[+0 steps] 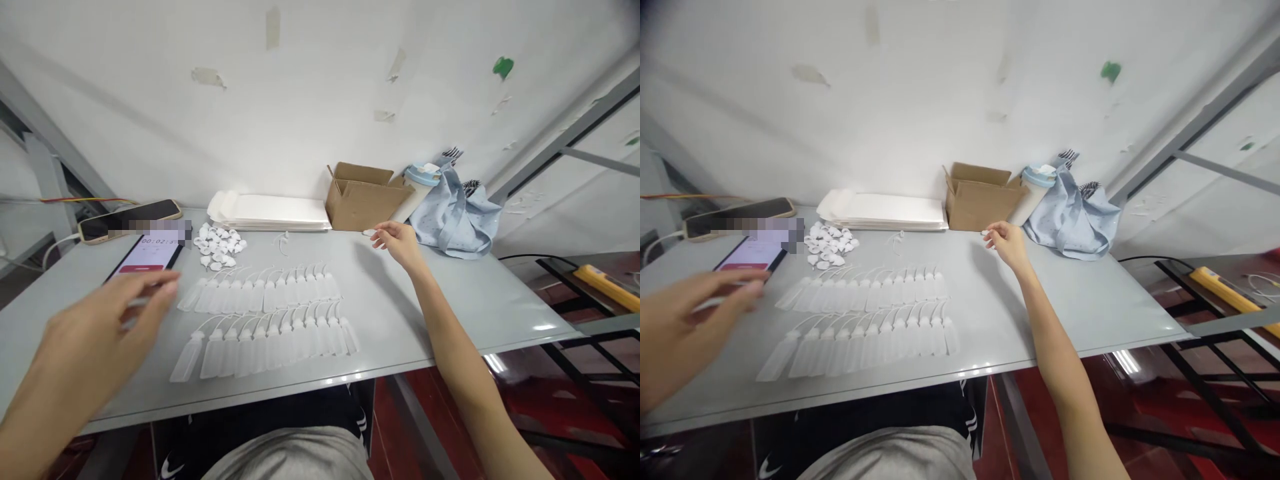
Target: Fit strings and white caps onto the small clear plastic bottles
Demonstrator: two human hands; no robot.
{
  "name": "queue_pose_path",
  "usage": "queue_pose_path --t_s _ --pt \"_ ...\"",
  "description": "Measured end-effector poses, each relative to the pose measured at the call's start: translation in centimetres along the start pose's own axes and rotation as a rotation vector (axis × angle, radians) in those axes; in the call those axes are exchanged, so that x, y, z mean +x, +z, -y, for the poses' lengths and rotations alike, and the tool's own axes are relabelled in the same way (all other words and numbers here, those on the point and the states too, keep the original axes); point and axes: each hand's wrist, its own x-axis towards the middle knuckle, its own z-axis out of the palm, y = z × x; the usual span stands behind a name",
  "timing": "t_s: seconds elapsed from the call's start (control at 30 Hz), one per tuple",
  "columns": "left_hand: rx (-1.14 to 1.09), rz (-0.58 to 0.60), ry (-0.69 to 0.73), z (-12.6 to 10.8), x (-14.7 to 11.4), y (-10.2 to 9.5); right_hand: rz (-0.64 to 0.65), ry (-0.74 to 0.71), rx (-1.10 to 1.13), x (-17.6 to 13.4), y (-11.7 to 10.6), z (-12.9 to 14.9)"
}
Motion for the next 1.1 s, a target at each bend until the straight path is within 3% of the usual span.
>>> queue_pose_path --t_s 0.07,0.23,0.33,0.53,0.63,0.77,0.97,1.1 --pt "0.004 -0.060 -0.050 -2.4 2.4 -0.8 -0.017 -0.011 -0.096 0.4 -0.3 -0.7" --pt "-0.101 -0.037 0.158 -6.9 8.2 -0.1 -0.005 -0.001 -0.314 0.9 -1.3 -2.1" --pt "-0.028 0.201 0.370 -8.2 11.2 2.4 0.021 0.019 -0.385 1.1 -1.7 -2.7" --pt "-0.021 0.347 0.565 -10.1 14.6 8.5 0.001 0.051 -0.520 1.4 -2.0 -3.6" --pt "-0.064 0.351 0.575 -10.6 15.0 10.1 -0.005 0.067 -0.581 1.5 -1.9 -4.0" --pt "-0.147 0.314 0.502 -10.4 14.6 10.0 0.037 0.054 -0.603 1.3 -1.6 -4.3" --pt "-0.304 0.284 0.360 -9.3 11.6 6.5 0.064 -0.012 -0.474 1.2 -1.0 -4.1" --pt "-0.591 0.311 0.115 -9.0 8.9 4.3 0.048 -0.097 -0.292 0.7 0.4 -2.1"
